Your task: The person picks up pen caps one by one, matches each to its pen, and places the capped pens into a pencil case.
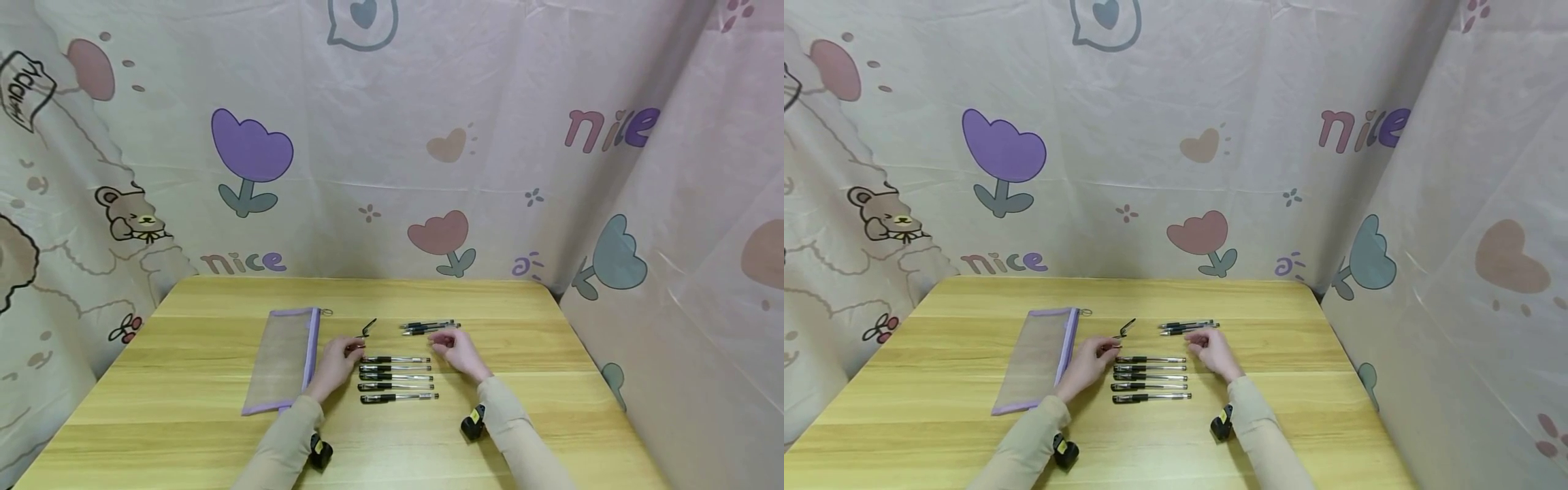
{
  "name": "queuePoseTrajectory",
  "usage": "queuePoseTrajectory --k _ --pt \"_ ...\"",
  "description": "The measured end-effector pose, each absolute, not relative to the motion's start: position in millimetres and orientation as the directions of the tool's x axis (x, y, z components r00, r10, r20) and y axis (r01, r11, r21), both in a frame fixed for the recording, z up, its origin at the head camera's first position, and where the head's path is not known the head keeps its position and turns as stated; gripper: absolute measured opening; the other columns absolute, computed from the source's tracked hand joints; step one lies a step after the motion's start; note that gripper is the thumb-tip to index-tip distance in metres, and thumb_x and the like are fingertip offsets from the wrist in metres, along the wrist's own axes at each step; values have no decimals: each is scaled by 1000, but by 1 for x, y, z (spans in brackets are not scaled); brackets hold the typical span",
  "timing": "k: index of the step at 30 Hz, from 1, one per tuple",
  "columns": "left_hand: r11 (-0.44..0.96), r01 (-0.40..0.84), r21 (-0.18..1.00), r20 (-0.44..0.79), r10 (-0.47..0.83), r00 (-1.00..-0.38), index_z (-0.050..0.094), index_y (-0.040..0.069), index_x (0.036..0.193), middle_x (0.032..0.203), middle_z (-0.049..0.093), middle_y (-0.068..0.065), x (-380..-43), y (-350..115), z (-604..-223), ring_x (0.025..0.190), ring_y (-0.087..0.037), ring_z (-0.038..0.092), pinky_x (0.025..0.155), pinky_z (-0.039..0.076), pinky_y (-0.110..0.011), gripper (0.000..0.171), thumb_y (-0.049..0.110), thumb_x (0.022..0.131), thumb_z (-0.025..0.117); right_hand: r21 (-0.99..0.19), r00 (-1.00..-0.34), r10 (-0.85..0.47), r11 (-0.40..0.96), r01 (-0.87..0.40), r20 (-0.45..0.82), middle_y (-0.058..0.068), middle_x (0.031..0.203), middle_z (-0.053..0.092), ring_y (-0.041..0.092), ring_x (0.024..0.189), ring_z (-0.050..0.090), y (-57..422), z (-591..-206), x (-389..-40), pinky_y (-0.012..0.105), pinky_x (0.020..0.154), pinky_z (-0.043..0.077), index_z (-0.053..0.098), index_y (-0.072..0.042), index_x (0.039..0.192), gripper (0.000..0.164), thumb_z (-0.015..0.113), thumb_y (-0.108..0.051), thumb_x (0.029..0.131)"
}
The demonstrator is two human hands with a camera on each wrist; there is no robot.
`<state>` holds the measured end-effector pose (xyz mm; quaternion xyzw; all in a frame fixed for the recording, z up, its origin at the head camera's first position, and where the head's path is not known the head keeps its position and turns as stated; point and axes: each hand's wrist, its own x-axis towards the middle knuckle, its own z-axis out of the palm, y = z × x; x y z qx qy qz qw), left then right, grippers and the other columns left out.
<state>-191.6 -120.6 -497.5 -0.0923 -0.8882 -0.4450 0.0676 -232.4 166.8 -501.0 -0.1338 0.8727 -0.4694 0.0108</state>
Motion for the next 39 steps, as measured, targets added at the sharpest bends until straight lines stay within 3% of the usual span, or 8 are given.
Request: queuePoseTrajectory --k 7,16,39 --pt "514 194 836 180 77 -981 68 -4 119 91 66 -10 -190 -127 -491 75 -11 52 65 44 -18 28 -1 91 67 -774 -977 -142 597 -211 156 13 101 68 20 89 60 167 -502 -248 31 79 49 75 -3 104 18 74 2 86" --pt "517 198 833 193 63 -979 70 -2 118 94 70 -10 -189 -128 -491 77 -11 53 67 45 -18 28 -1 90 69 -729 -977 -145 649 -215 159 11 94 68 21 87 62 166 -503 -258 39 82 55 77 -4 98 14 75 1 85" --pt "510 184 840 176 64 -982 70 -2 117 92 69 -9 -188 -130 -495 75 -9 53 66 44 -17 28 0 89 71 -706 -991 -99 696 -133 89 9 97 71 18 87 60 157 -502 -265 34 79 51 77 -7 98 14 73 1 87"
